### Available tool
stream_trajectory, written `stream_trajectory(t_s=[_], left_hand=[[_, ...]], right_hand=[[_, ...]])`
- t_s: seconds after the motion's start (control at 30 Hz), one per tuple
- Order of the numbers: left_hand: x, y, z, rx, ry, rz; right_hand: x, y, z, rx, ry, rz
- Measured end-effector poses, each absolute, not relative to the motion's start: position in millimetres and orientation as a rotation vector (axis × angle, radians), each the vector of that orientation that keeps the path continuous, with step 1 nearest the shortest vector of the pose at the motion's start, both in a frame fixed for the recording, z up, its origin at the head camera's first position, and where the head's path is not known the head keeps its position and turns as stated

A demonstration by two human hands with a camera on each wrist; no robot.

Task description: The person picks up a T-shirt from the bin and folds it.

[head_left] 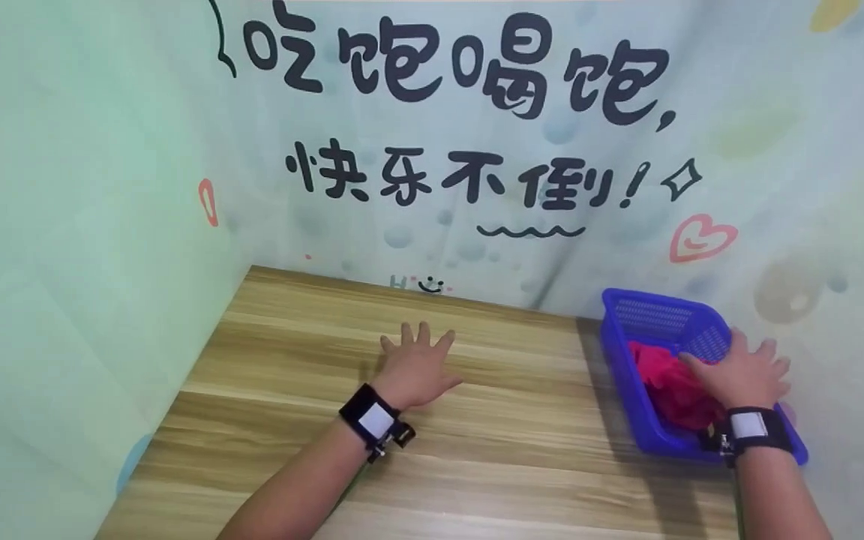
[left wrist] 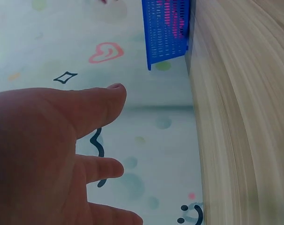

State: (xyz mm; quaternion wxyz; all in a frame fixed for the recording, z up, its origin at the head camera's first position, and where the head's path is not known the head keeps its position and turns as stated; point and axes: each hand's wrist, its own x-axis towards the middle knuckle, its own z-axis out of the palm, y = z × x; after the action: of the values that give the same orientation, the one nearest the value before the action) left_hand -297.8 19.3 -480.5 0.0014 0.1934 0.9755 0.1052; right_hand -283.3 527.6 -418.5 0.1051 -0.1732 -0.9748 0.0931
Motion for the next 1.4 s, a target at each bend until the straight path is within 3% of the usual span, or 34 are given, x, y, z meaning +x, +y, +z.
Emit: stream_trajectory(t_s=[0.33,0.63,0.83,1.2,1.4], left_hand=[[-301.5,8.9,-477.1,0.568,3.087,0.371],[-303.5,8.3,-473.2,0.56,3.06,0.395],[-303.5,8.5,-473.4,0.555,3.062,0.364],[-303.5,5.9,-476.7,0.588,3.062,0.39],[-304.8,5.3,-475.1,0.557,3.038,0.366]], right_hand=[[-290.1,552.5,-421.5,-0.567,-3.202,0.401],[-301.7,575.6,-429.5,-0.35,-3.316,0.383],[-313.3,584.0,-437.8,-0.353,-3.334,0.636],[-314.9,560.7,-425.6,-0.27,-3.159,0.827],[-316.5,539.7,-409.3,-0.174,-2.959,0.619]])
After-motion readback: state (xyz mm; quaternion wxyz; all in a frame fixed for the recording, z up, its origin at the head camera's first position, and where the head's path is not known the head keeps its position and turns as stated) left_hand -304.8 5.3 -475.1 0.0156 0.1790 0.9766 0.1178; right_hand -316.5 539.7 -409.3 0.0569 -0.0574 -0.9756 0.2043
